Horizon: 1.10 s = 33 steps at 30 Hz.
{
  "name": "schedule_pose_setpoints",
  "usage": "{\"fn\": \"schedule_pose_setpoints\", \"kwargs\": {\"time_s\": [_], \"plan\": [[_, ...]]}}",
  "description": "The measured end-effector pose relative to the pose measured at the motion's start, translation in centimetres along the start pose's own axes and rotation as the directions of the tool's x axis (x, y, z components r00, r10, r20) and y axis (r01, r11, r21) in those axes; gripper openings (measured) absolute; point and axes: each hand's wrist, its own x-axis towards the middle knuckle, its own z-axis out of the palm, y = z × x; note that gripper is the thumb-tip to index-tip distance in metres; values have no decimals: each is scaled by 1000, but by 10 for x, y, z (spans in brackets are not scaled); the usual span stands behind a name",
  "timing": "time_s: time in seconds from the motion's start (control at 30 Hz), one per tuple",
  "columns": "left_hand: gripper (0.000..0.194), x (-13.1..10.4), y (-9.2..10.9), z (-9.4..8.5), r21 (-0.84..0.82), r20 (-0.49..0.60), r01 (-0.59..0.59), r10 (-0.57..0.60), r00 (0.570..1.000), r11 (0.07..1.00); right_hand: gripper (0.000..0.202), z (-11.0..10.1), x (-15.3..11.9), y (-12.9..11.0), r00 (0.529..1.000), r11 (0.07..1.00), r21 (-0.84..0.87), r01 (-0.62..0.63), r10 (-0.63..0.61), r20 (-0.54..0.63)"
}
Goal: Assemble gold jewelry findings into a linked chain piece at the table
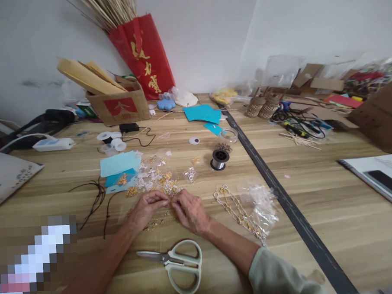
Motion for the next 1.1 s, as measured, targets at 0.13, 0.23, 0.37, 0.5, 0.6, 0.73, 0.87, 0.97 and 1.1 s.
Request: {"fn": "schedule_pose_setpoints", "kwargs": {"time_s": [0.13,0.23,0.37,0.5,0.6,0.73,0.87,0.97,1.1], "plan": [[9,-1,2,1,5,-5,1,-1,1000,1000,9,0,0,0,1000,1000,0,-3,3,-5],[9,-1,2,1,-6,-1,-3,3,1000,1000,8,1,0,1,1000,1000,7,-6,6,-5],[7,0,1,0,-25,10,3,-3,1000,1000,8,1,0,0,1000,1000,18,-1,1,-7],[7,0,1,0,-43,10,11,-11,1000,999,9,-1,1,-1,1000,1000,18,6,-6,-10],[7,0,2,1,-58,8,18,-18,1000,998,9,-1,1,-1,1000,1000,6,10,-10,-18],[8,-1,3,1,-91,18,30,-29,999,995,8,0,1,-1,999,1000,17,23,-23,-39],[8,0,3,1,-107,24,48,-46,999,993,8,1,1,-1,999,1000,23,19,-18,-39],[9,1,2,1,-115,23,57,-54,998,992,8,1,0,0,999,1000,18,11,-11,-37],[10,0,1,1,-128,35,61,-57,998,990,7,1,-1,0,1000,1000,8,6,-5,-25]]}}
